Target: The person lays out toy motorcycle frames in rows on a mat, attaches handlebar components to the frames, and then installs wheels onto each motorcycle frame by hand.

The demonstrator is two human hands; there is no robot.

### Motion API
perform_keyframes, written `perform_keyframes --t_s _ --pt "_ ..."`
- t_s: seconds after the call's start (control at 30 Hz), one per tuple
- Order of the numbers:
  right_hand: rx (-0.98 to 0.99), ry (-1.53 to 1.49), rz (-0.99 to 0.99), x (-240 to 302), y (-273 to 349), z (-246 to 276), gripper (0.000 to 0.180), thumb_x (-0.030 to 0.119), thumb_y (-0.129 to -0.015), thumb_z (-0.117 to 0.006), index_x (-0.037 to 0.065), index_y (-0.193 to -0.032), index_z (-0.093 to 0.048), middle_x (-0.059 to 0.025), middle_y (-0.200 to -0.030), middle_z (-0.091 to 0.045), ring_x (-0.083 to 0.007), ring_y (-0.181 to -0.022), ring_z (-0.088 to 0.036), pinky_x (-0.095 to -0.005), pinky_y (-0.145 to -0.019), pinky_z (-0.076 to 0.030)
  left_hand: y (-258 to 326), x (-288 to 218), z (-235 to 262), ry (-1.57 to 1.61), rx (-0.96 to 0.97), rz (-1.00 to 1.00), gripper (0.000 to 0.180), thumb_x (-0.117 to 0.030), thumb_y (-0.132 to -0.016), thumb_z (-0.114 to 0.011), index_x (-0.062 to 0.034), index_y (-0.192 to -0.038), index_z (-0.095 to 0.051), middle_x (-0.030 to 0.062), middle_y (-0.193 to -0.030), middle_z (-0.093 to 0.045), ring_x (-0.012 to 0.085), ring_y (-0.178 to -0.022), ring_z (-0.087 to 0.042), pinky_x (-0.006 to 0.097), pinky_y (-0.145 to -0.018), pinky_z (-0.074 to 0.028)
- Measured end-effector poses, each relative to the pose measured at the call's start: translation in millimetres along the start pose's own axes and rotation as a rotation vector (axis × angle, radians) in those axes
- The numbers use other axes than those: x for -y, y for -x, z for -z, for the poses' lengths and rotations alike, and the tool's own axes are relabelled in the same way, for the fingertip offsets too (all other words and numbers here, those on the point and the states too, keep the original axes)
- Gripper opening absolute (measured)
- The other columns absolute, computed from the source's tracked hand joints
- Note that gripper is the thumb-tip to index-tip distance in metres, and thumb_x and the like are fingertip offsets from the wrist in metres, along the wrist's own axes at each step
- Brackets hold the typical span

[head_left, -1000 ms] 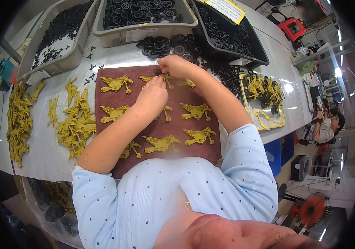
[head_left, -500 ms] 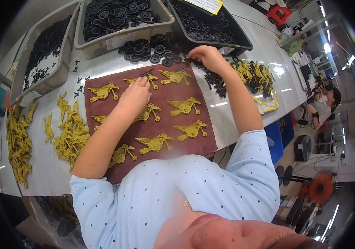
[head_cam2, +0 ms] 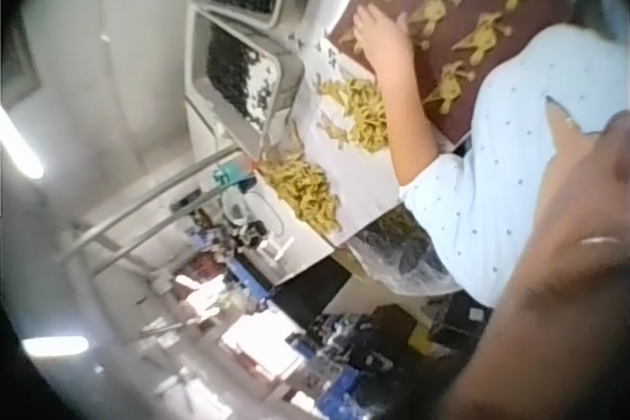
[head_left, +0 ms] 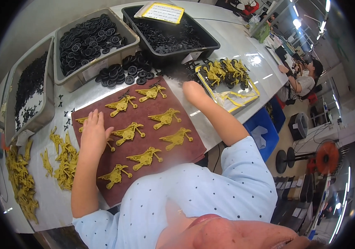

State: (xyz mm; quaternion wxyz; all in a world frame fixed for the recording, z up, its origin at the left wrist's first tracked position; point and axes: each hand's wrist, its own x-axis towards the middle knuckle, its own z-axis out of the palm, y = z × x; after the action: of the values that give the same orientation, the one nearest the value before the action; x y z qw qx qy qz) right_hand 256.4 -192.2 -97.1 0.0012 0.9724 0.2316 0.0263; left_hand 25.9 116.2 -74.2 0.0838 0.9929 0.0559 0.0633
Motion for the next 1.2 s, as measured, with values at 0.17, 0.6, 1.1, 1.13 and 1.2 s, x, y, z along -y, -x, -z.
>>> perform_keyframes --t_s 0.17,0.6,1.1,1.13,1.2 --pt "-0.027 -0.262 0.042 23 -13 32 0.024 0.01 -0.082 -0.051 -0.004 -0.101 -0.054 -0.0279 -0.093 -0.061 -0.0429 -0.091 -0.059 -0.0465 -0.078 -0.049 16 17 -14 -0.024 0.042 0.047 0.062 -0.033 -0.083 -0.064 0.0056 -0.128 -0.045 0.0183 -0.139 -0.041 0.0336 -0.129 -0.038 0.046 -0.106 -0.031" --pt "0.239 -0.885 0.403 192 -58 49 0.025 0.005 -0.082 -0.064 -0.001 -0.106 -0.066 -0.0067 -0.08 -0.066 -0.0112 -0.067 -0.061 -0.0266 -0.061 -0.049 22 31 -19 0.026 0.012 0.073 0.068 -0.046 -0.084 -0.059 0.0034 -0.129 -0.045 0.0185 -0.138 -0.043 0.0306 -0.13 -0.038 0.045 -0.106 -0.03" --pt "0.217 -0.642 0.748 282 -73 -1 0.007 0.006 -0.069 -0.071 0.004 -0.075 -0.067 -0.0118 -0.076 -0.068 -0.0263 -0.073 -0.066 -0.0352 -0.067 -0.05 19 34 -27 0.014 -0.041 0.073 0.071 -0.046 -0.079 -0.063 0.005 -0.126 -0.049 0.0181 -0.134 -0.048 0.0293 -0.128 -0.042 0.042 -0.106 -0.033" --pt "0.22 -0.642 0.749 284 -72 2 0.007 0.006 -0.069 -0.071 0.004 -0.075 -0.067 -0.0118 -0.076 -0.068 -0.0263 -0.073 -0.066 -0.0352 -0.067 -0.05 19 33 -26 0.015 -0.041 0.076 0.071 -0.046 -0.079 -0.063 0.0053 -0.126 -0.049 0.0182 -0.133 -0.049 0.0294 -0.127 -0.043 0.041 -0.105 -0.033" --pt "0.281 -0.546 0.73 286 -70 7 0.007 0.003 -0.074 -0.066 0.001 -0.081 -0.066 -0.0115 -0.079 -0.069 -0.0243 -0.075 -0.066 -0.0333 -0.069 -0.05 18 33 -26 0.018 -0.04 0.079 0.07 -0.045 -0.079 -0.064 0.0055 -0.125 -0.05 0.0183 -0.133 -0.049 0.0294 -0.127 -0.043 0.04 -0.105 -0.034"
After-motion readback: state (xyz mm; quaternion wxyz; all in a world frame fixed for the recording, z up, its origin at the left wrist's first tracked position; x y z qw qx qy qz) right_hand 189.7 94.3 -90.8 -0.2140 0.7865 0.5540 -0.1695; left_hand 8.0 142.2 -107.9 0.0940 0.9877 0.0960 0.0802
